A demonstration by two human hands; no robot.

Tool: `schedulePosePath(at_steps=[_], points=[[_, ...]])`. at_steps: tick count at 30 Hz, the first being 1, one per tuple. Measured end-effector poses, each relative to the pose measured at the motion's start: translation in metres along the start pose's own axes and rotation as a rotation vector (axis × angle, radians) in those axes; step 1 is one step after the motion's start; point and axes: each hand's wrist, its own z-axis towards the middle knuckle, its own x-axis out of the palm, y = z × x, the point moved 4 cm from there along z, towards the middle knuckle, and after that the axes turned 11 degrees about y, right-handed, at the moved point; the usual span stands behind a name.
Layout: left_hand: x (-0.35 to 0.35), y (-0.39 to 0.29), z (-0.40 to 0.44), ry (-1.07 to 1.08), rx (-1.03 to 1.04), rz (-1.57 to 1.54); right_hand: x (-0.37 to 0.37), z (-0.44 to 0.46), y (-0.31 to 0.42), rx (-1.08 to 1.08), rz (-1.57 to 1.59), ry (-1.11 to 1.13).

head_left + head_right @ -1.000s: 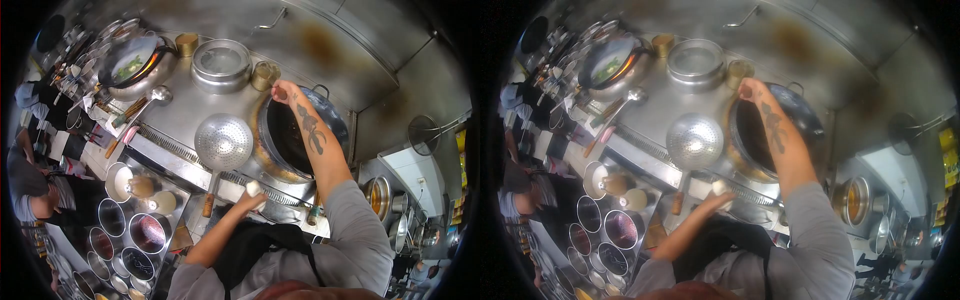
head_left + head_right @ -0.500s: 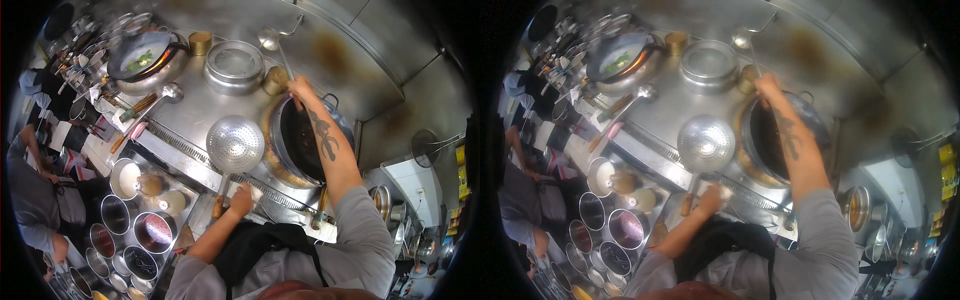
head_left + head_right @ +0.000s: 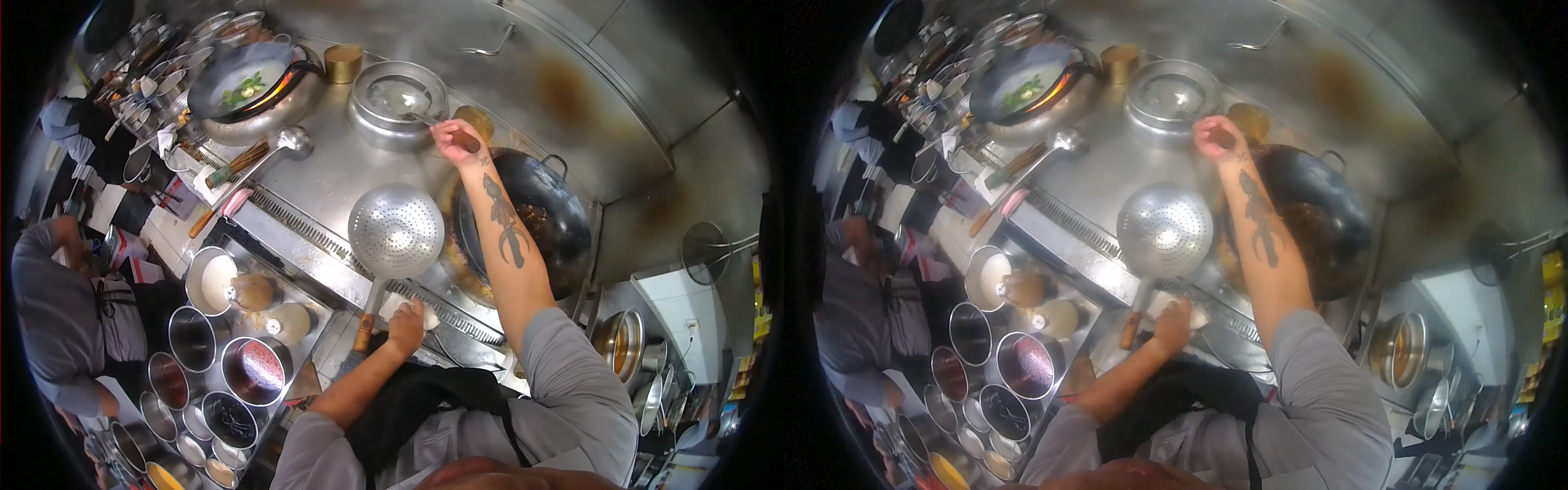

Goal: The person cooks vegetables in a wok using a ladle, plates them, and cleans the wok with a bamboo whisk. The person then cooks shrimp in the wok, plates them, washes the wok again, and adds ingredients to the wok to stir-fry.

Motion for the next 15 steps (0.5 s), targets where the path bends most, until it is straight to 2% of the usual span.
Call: schedulePosePath(at_steps=[7,9,11,15], points=[[-0.01,-0.004,0.002,0.148,-0.029,0.005,0.047,-0.111,0.021,0.028,0.029,0.08],[-0.013,-0.005,0.001,0.123,-0.035,0.024,0.066,-0.158,0.025,0.06,0.036,0.109],[-0.051,-0.016,-0.011,0.1,-0.055,0.068,0.073,-0.207,0.032,0.038,-0.047,0.081],[-0.103,-0.041,-0.057,-0.059,0.056,-0.144,0.085,-0.315,0.033,0.024,-0.118,-0.056]])
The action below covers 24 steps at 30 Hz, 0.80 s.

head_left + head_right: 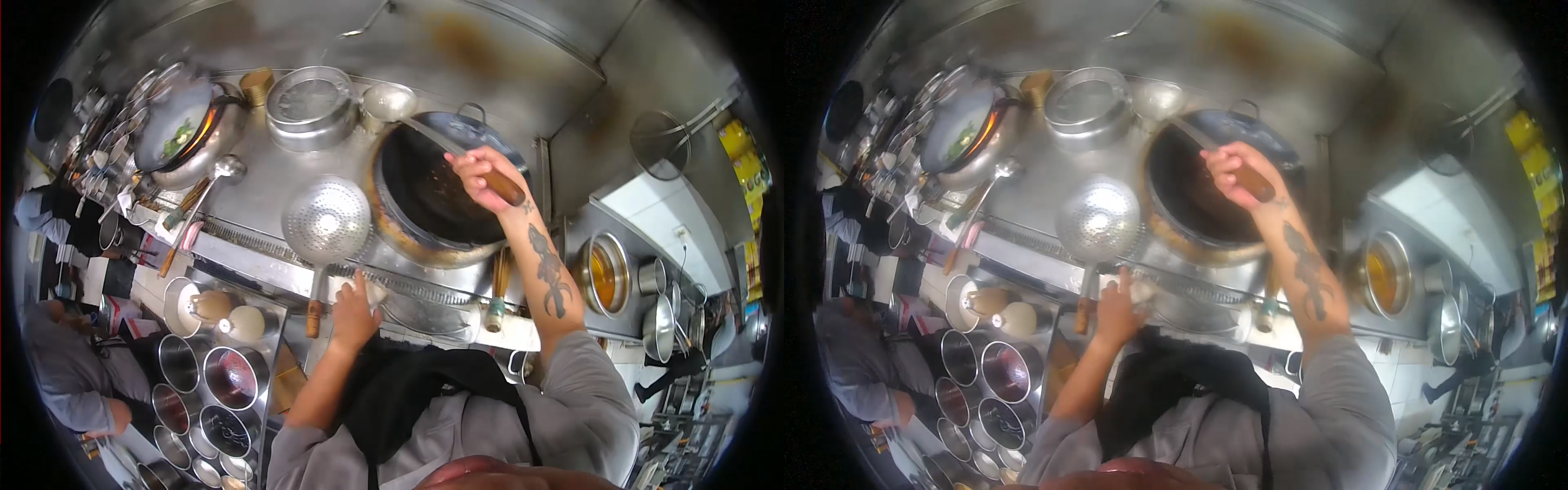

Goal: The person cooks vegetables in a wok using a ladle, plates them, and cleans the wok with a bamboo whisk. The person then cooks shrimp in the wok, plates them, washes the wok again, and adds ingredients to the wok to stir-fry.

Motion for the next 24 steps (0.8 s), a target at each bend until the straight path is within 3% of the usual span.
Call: schedulePosePath(at_steps=[3,6,9,12,15,18,21,24], points=[[0.01,-0.016,-0.045,-0.034,0.1,-0.188,-0.014,-0.07,-0.001,0.012,-0.027,-0.101],[0.059,-0.034,-0.079,0.271,0.061,-0.296,-0.039,-0.113,0.007,0.012,-0.106,-0.202],[0.134,-0.055,-0.094,0.41,0.066,-0.439,-0.036,-0.136,0.013,-0.095,-0.274,-0.329],[0.207,-0.085,-0.092,0.582,0.159,-0.447,-0.078,-0.142,0.039,0.056,-0.406,-0.351],[0.303,-0.11,-0.08,0.691,0.287,-0.379,-0.083,-0.158,0.051,-0.101,-0.797,-0.555],[0.347,-0.151,-0.068,0.815,0.324,-0.26,-0.069,-0.179,0.059,-0.179,-1.042,-0.664],[0.402,-0.178,-0.049,0.683,0.462,-0.137,-0.057,-0.208,0.061,-0.198,-1.191,-0.74],[0.405,-0.205,-0.033,0.625,0.483,-0.081,-0.052,-0.244,0.046,-0.208,-1.348,-0.79]])
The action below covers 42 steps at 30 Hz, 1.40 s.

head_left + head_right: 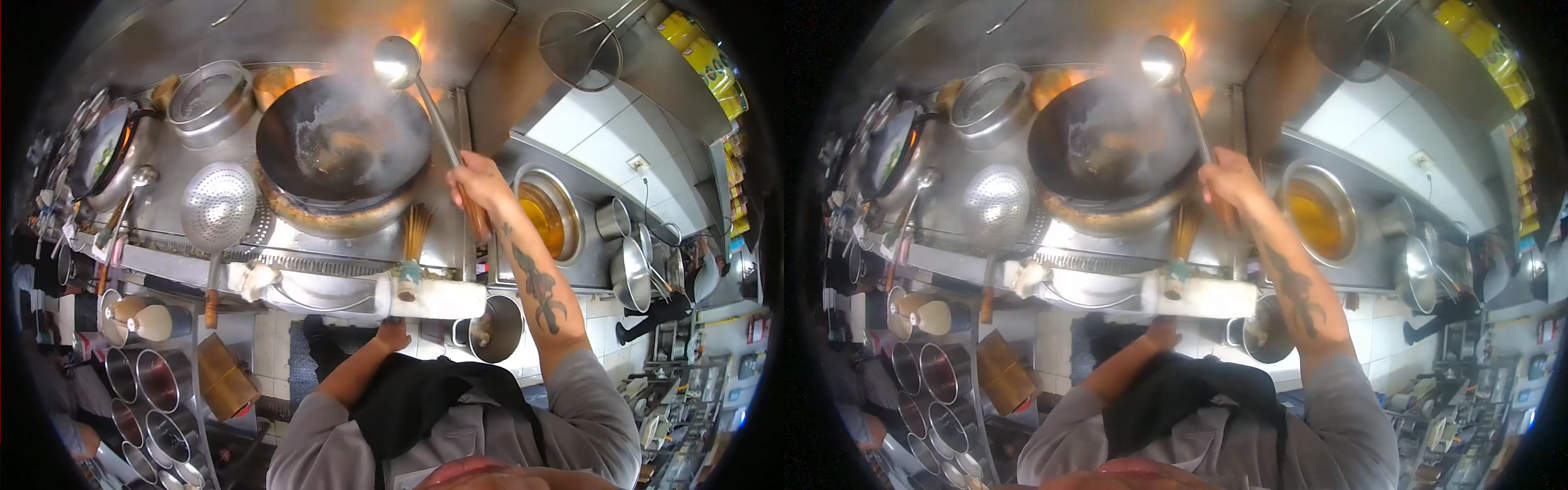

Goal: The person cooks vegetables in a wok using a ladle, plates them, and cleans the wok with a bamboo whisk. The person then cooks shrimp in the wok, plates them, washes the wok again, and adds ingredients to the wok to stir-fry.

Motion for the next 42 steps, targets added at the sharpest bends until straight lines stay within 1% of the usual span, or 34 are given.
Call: schedulePosePath(at_steps=[1,3,4,5,6,7,8,10,11,12,14,15,16,17,19,20,21,24,25,28,29,32,33,34,36,38,39,40,42], points=[[0.003,-0.005,0.007,-0.275,0.055,0.168,-0.002,-0.012,-0.009,-0.025,-0.03,-0.005],[0.003,-0.022,0.014,0.009,0.016,0.058,-0.003,-0.038,-0.032,-0.061,-0.04,-0.03],[-0.007,-0.034,0.011,0.144,0.047,0.006,-0.001,-0.049,-0.049,-0.076,-0.019,-0.05],[-0.017,-0.047,0.005,0.281,0.071,-0.049,-0.001,-0.054,-0.077,-0.07,-0.025,-0.097],[-0.043,-0.071,-0.016,0.462,0.056,-0.078,0.005,-0.061,-0.098,-0.111,0.011,-0.113],[-0.062,-0.083,-0.033,0.389,0.187,-0.144,0.012,-0.066,-0.128,-0.16,0.072,-0.089],[-0.084,-0.093,-0.049,0.311,0.317,-0.207,0.02,-0.069,-0.154,-0.212,0.133,-0.065],[-0.175,-0.114,-0.096,0.035,0.371,-0.33,0.036,-0.076,-0.185,-0.157,0.011,-0.057],[-0.229,-0.122,-0.118,-0.152,0.232,-0.255,0.043,-0.072,-0.209,-0.108,-0.048,-0.077],[-0.279,-0.121,-0.132,-0.447,0.306,-0.23,0.047,-0.066,-0.228,-0.177,-0.223,-0.073],[-0.357,-0.102,-0.146,-1.024,0.193,0.203,0.063,-0.064,-0.229,-0.197,-0.224,-0.082],[-0.383,-0.082,-0.138,-1.102,0.185,0.274,0.068,-0.06,-0.23,-0.277,-0.278,-0.133],[-0.396,-0.06,-0.131,-1.179,0.178,0.345,0.071,-0.055,-0.236,-0.357,-0.333,-0.184],[-0.397,-0.044,-0.119,-1.04,0.125,0.398,0.071,-0.051,-0.236,-0.437,-0.391,-0.239],[-0.393,-0.015,-0.098,-0.756,0.02,0.483,0.062,-0.044,-0.229,-0.331,-0.406,-0.229],[-0.394,-0.009,-0.094,-0.777,0.011,0.489,0.061,-0.042,-0.213,-0.275,-0.416,-0.224],[-0.391,-0.004,-0.087,-0.796,0.0,0.491,0.059,-0.045,-0.203,-0.147,-0.355,-0.184],[-0.386,-0.006,-0.087,-0.789,-0.024,0.469,0.068,-0.043,-0.214,-0.261,-0.506,-0.297],[-0.388,-0.007,-0.086,-0.785,-0.031,0.458,0.071,-0.047,-0.209,-0.294,-0.507,-0.331],[-0.388,-0.003,-0.08,-0.767,0.0,0.394,0.069,-0.038,-0.198,-0.102,-0.365,-0.227],[-0.387,-0.004,-0.081,-0.776,0.0,0.409,0.068,-0.032,-0.193,0.007,-0.3,-0.192],[-0.39,-0.002,-0.085,-0.709,0.03,0.295,0.076,-0.018,-0.141,-0.391,-0.444,-0.314],[-0.39,-0.003,-0.09,-0.758,0.084,0.247,0.074,-0.002,-0.139,-0.324,-0.437,-0.295],[-0.392,-0.006,-0.1,-0.805,0.136,0.201,0.079,0.012,-0.122,-0.285,-0.318,-0.26],[-0.403,-0.017,-0.131,-0.897,0.265,0.115,0.094,0.037,-0.061,-0.213,-0.081,-0.191],[-0.408,-0.037,-0.181,-0.973,0.411,0.027,0.109,0.057,-0.006,-0.163,0.042,-0.095],[-0.407,-0.04,-0.206,-0.893,0.435,-0.05,0.12,0.073,0.021,-0.161,0.073,-0.049],[-0.399,-0.035,-0.229,-0.814,0.454,-0.128,0.131,0.085,0.05,-0.081,0.0,-0.039],[-0.363,0.0,-0.261,-0.524,0.392,-0.48,0.154,0.134,0.074,-0.078,0.016,0.035]])
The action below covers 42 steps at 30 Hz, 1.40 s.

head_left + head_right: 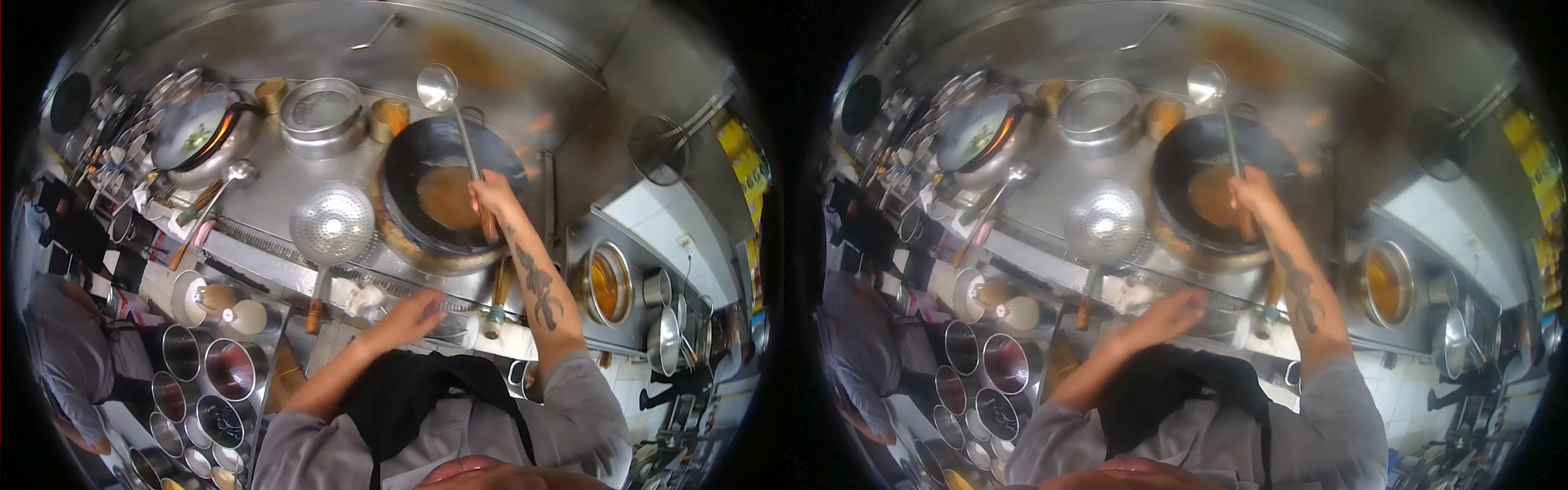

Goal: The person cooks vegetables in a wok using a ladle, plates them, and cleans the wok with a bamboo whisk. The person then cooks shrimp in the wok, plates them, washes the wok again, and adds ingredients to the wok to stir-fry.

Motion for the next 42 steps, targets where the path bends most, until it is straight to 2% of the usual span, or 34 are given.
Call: schedulePosePath(at_steps=[2,4,6,9,10,12,15,16,18,19,20,22,25,27,30,33,36,40,42], points=[[0.0,0.048,-0.059,0.04,-0.125,-0.09,0.026,0.058,0.009,-0.007,-0.052,0.07],[0.0,0.101,-0.125,0.053,-0.426,-0.104,0.058,0.111,0.013,-0.057,-0.076,0.127],[-0.004,0.127,-0.186,-0.072,-0.608,-0.038,0.096,0.156,0.018,-0.149,-0.073,0.177],[0.026,0.196,-0.295,-0.191,-0.91,0.132,0.149,0.217,0.02,-0.157,-0.158,0.13],[0.035,0.208,-0.321,-0.216,-0.987,0.164,0.166,0.236,0.017,-0.131,-0.245,0.102],[0.036,0.184,-0.348,-0.237,-1.282,-0.118,0.195,0.266,0.014,-0.085,-0.42,0.041],[0.117,0.288,-0.439,-0.024,-1.072,0.164,0.236,0.268,0.025,0.031,-0.483,0.157],[0.132,0.292,-0.455,-0.141,-1.043,0.175,0.246,0.269,0.027,0.081,-0.476,0.213],[0.147,0.293,-0.474,-0.367,-0.969,0.202,0.261,0.304,0.009,0.321,0.053,0.413],[0.141,0.286,-0.47,-0.393,-1.011,0.124,0.264,0.315,0.002,0.439,0.323,0.503],[0.132,0.271,-0.46,-0.417,-1.05,0.044,0.26,0.308,0.01,0.139,0.86,0.598],[0.119,0.257,-0.448,-0.443,-1.081,-0.074,0.256,0.266,0.043,0.095,1.392,0.641],[0.09,0.24,-0.423,-0.456,-1.154,-0.26,0.239,0.279,0.038,0.317,1.534,0.85],[0.062,0.219,-0.394,-0.467,-1.336,-0.481,0.214,0.249,0.045,0.287,1.528,0.789],[0.083,0.301,-0.413,-0.509,-1.267,-0.406,0.17,0.196,0.053,0.216,1.496,0.799],[0.068,0.318,-0.384,-0.523,-1.205,-0.247,0.126,0.128,0.065,0.265,1.512,0.864],[0.064,0.348,-0.347,-0.464,-1.127,-0.259,0.08,0.055,0.067,0.242,1.492,0.82],[0.047,0.295,-0.267,-0.363,-0.995,-0.342,0.024,-0.03,0.044,0.267,1.463,0.685],[0.066,0.332,-0.253,-0.401,-0.896,-0.46,0.001,-0.051,0.023,0.272,1.417,0.629]])
